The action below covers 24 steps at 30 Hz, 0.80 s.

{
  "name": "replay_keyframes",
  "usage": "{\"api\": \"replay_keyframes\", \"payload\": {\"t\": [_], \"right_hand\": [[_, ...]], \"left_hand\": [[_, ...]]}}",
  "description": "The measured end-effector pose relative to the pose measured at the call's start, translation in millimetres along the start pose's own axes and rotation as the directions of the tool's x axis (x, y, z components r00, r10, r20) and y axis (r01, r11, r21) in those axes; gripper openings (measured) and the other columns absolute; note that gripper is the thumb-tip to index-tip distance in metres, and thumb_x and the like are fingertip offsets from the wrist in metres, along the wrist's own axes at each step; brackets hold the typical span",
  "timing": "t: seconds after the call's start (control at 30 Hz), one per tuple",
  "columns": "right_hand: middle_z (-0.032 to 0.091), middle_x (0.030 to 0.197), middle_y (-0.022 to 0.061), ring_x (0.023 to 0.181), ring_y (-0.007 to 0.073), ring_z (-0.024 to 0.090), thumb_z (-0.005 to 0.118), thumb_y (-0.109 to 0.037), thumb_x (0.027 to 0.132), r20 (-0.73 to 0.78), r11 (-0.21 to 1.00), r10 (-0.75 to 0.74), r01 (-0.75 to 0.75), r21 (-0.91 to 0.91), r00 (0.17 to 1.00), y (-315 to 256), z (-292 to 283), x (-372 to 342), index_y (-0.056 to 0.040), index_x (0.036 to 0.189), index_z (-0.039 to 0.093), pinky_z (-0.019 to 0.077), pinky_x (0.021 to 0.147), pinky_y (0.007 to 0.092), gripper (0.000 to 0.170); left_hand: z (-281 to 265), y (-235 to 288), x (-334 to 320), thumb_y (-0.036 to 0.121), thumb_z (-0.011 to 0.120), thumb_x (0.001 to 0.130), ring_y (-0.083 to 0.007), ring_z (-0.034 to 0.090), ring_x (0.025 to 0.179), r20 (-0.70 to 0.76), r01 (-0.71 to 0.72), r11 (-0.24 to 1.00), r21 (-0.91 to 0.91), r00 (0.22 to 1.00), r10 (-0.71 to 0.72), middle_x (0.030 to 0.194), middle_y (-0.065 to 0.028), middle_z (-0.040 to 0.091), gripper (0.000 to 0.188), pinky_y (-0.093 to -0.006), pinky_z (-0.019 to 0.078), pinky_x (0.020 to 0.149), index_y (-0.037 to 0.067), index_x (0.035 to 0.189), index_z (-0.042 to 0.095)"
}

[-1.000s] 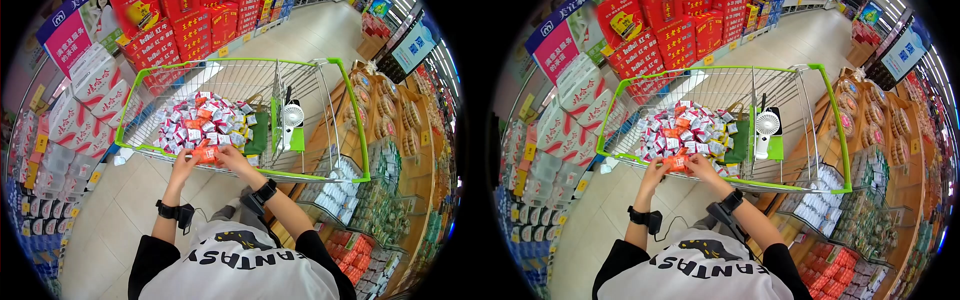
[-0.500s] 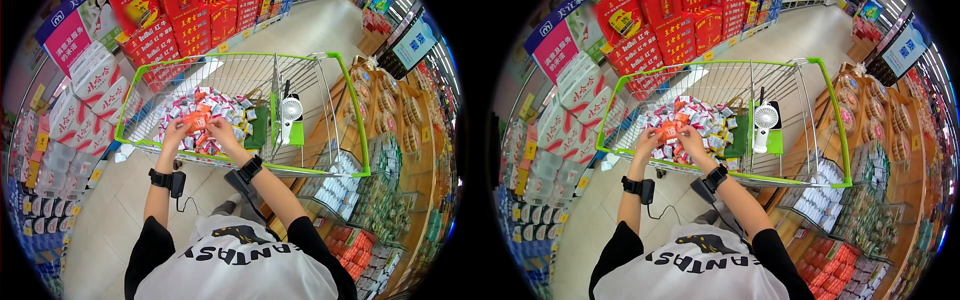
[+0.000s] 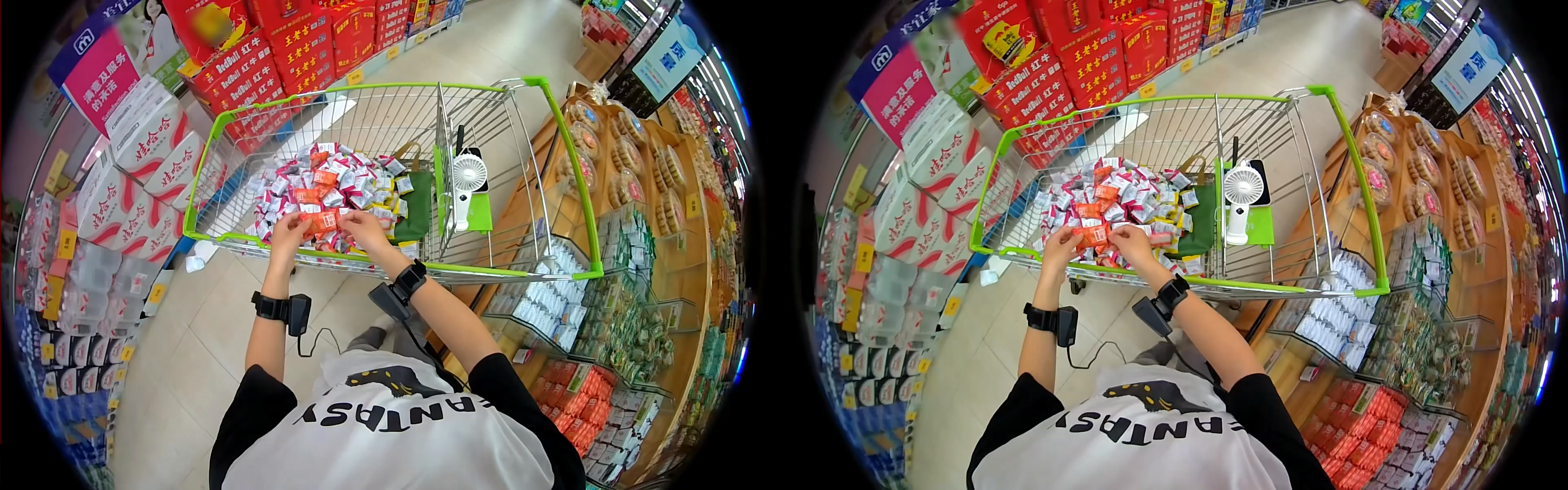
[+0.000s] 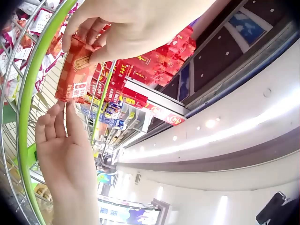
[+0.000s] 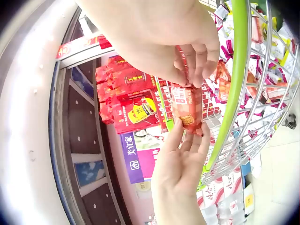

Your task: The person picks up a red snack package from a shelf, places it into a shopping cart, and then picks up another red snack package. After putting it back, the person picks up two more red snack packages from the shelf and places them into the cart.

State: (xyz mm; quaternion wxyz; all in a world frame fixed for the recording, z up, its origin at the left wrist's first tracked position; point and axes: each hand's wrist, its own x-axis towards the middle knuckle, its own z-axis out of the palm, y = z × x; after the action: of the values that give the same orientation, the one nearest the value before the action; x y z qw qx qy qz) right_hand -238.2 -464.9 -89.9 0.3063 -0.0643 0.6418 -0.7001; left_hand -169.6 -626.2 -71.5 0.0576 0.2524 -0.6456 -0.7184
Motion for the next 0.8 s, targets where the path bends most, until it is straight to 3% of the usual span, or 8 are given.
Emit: {"api": "replay_keyframes", "payload": {"t": [0.23,0.27,0.5,0.57,0.8], "right_hand": [[0.060,0.065,0.0072,0.053,0.0112,0.055,0.054,-0.018,0.074,0.026,0.972,0.049,-0.042,-0.232,0.998,-2.1,-3.8,-6.8,-0.0001,0.078,0.062,0.0429,0.047,0.0246,0.020],[0.060,0.075,0.0064,0.062,0.0116,0.058,0.054,-0.018,0.078,0.050,0.956,0.123,-0.105,-0.274,0.991,-1.1,-6.2,-6.0,0.0024,0.087,0.059,0.0439,0.052,0.0220,0.023],[0.060,0.077,0.0073,0.062,0.0111,0.057,0.054,-0.017,0.078,0.057,0.958,0.155,-0.136,-0.253,0.986,2.2,-7.6,-6.8,0.0036,0.089,0.059,0.0446,0.055,0.0224,0.024],[0.060,0.076,0.0072,0.063,0.0112,0.057,0.054,-0.017,0.078,0.049,0.976,0.057,-0.046,-0.212,0.997,4.8,-5.8,-4.5,0.0046,0.093,0.058,0.0445,0.056,0.0228,0.026],[0.061,0.072,0.0074,0.063,0.0131,0.057,0.052,-0.016,0.075,0.038,0.912,-0.027,0.040,-0.407,0.999,-8.7,1.8,-17.4,0.0032,0.096,0.058,0.0448,0.058,0.0266,0.030]], "left_hand": [[-9.1,-17.6,0.0,0.001,0.055,0.076,-0.0147,0.054,0.076,0.016,-0.034,0.987,0.157,0.999,0.032,0.082,-0.0056,0.049,0.028,-0.0269,0.0516,0.063,0.002,0.104,0.051],[-9.9,-19.6,1.0,0.000,0.054,0.076,-0.0151,0.054,0.075,0.027,-0.064,0.971,0.230,0.998,0.060,0.083,-0.0062,0.049,0.029,-0.0271,0.0516,0.063,0.002,0.104,0.051],[-7.0,-15.6,5.8,-0.002,0.053,0.074,-0.0156,0.055,0.075,0.128,-0.100,0.930,0.354,0.990,0.058,0.084,-0.0072,0.049,0.031,-0.0259,0.0506,0.063,0.004,0.105,0.051],[-6.8,-16.7,8.5,-0.003,0.052,0.072,-0.0146,0.055,0.073,0.113,-0.248,0.875,0.415,0.969,0.221,0.084,-0.0064,0.050,0.031,-0.0247,0.0490,0.062,0.004,0.103,0.053],[-12.1,-25.6,11.9,-0.002,0.053,0.072,-0.0135,0.054,0.071,0.105,-0.300,0.839,0.454,0.953,0.285,0.082,-0.0059,0.052,0.030,-0.0234,0.0465,0.062,0.003,0.102,0.055]]}}
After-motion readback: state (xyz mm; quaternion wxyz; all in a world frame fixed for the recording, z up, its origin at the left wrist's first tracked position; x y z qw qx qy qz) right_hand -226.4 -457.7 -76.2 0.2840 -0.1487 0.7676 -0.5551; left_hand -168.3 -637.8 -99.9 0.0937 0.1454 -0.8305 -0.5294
